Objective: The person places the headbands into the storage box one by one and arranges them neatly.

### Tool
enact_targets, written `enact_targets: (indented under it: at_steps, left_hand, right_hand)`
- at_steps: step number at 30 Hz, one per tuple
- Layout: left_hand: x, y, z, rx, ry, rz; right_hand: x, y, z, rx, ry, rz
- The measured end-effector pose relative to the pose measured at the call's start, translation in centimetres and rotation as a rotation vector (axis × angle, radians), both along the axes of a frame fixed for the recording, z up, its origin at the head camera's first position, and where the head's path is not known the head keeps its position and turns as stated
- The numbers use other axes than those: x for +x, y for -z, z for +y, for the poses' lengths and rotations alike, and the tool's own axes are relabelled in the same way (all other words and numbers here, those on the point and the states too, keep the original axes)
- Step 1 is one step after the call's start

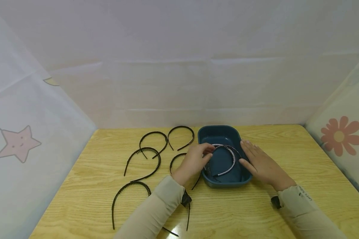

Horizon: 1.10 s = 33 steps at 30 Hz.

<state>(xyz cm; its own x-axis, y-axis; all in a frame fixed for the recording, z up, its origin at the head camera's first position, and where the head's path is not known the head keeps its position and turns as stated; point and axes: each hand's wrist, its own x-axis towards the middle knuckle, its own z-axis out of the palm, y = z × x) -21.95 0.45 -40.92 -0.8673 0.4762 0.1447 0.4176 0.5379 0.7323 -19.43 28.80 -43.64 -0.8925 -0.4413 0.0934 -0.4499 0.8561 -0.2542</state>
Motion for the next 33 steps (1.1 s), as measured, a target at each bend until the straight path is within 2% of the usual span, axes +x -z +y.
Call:
enact_targets:
  at_steps: [3, 8, 13, 20, 25, 33]
  left_hand:
    - [0.2, -0.2, 0.1, -0.069, 0.01, 0.038]
    - [0.4, -0.2, 0.1, -0.126, 0.019, 0.086]
    - [0.7, -0.6, -0.1, -0.143, 0.014, 0.091]
    - [1.2, -1.2, -1.4, -0.116, 0.003, 0.086]
    - [1.1, -1.5, -3.0, -0.07, -0.043, 0.081]
    - [0.3, -1.9, -6.7, -0.002, -0.174, 0.11]
  right_hand:
    - [0.0, 0.1, 0.0, 0.001, -0.001, 0.0]
    - [-0.1, 0.0, 0.0, -0.003, -0.005, -0.001]
    - [-0.2, 0.1, -0.1, 0.002, -0.003, 0.001]
    - [-0.1, 0.2, -0.1, -0.005, -0.002, 0.001]
    - [-0.1, 0.3, -0.1, -0.013, -0.003, 0.01]
    - [0.0, 0.3, -0.1, -0.009, -0.001, 0.014]
